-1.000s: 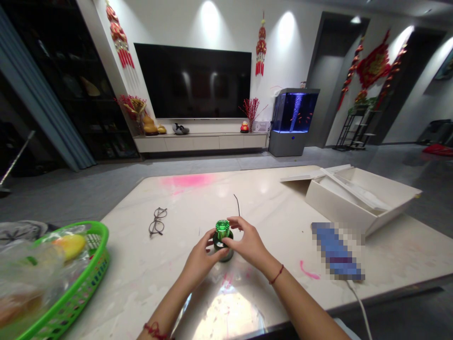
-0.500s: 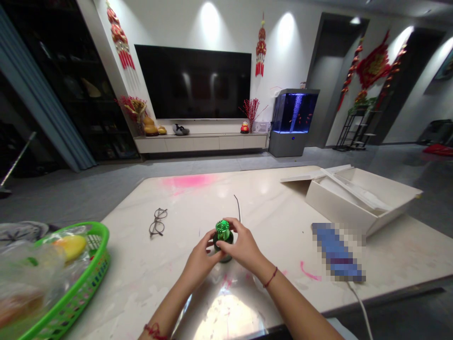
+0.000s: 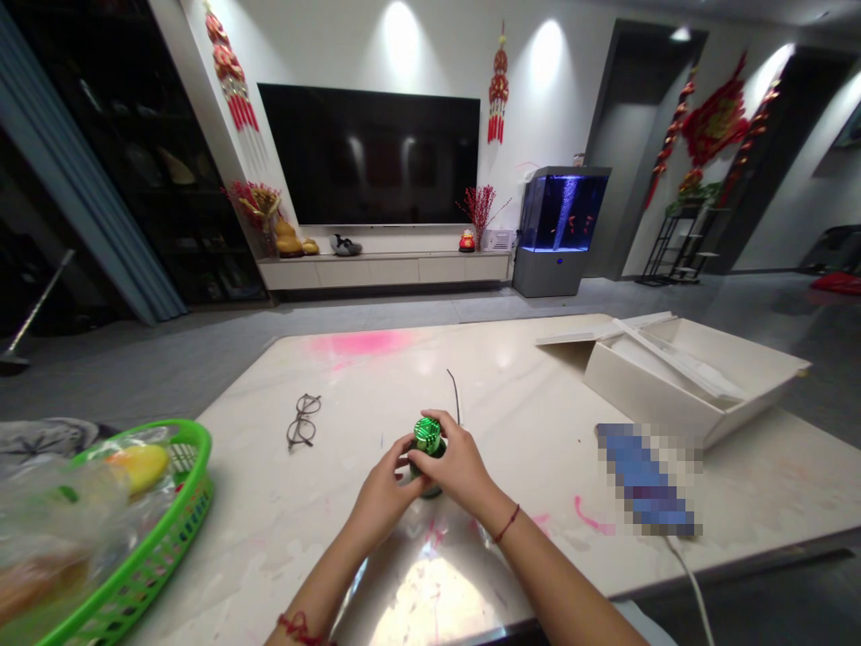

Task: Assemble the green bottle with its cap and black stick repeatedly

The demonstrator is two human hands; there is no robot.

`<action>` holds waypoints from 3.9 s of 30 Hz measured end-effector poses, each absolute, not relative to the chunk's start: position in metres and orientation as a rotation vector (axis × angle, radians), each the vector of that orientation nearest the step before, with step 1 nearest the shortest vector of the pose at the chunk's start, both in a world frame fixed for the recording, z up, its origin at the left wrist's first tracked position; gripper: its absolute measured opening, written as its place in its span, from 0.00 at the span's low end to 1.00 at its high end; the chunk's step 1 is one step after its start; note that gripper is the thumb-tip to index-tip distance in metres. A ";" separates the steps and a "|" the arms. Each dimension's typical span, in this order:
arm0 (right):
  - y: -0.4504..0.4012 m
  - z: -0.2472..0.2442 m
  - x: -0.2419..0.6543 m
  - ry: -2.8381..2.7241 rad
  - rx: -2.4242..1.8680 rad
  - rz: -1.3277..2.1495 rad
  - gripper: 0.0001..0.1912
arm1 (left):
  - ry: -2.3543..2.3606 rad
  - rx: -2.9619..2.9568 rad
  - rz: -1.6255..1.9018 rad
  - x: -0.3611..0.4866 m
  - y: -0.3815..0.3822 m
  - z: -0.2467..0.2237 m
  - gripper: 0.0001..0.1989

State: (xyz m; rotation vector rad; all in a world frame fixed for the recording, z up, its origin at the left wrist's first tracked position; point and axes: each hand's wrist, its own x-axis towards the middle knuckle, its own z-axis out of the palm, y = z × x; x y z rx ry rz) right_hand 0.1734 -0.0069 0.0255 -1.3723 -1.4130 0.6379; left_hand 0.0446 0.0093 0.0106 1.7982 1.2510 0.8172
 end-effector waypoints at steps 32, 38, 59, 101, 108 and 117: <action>-0.016 0.023 0.195 -1.558 -1.208 0.668 0.26 | 1.243 1.782 0.832 0.045 0.009 0.011 0.30; -0.016 0.025 0.186 -1.539 -1.233 0.660 0.26 | 1.229 1.786 0.830 0.044 0.011 0.007 0.28; -0.009 0.030 0.189 -1.510 -1.298 0.655 0.26 | 1.245 1.761 0.819 0.046 0.007 0.014 0.29; -0.014 0.031 0.215 -1.429 -1.238 0.589 0.19 | 1.263 1.776 0.777 0.045 0.007 0.014 0.31; -0.013 0.026 0.217 -1.441 -1.206 0.565 0.18 | 1.264 1.778 0.785 0.045 0.007 0.013 0.32; -0.011 0.021 0.218 -1.488 -1.282 0.507 0.18 | 1.268 1.796 0.782 0.044 0.007 0.014 0.32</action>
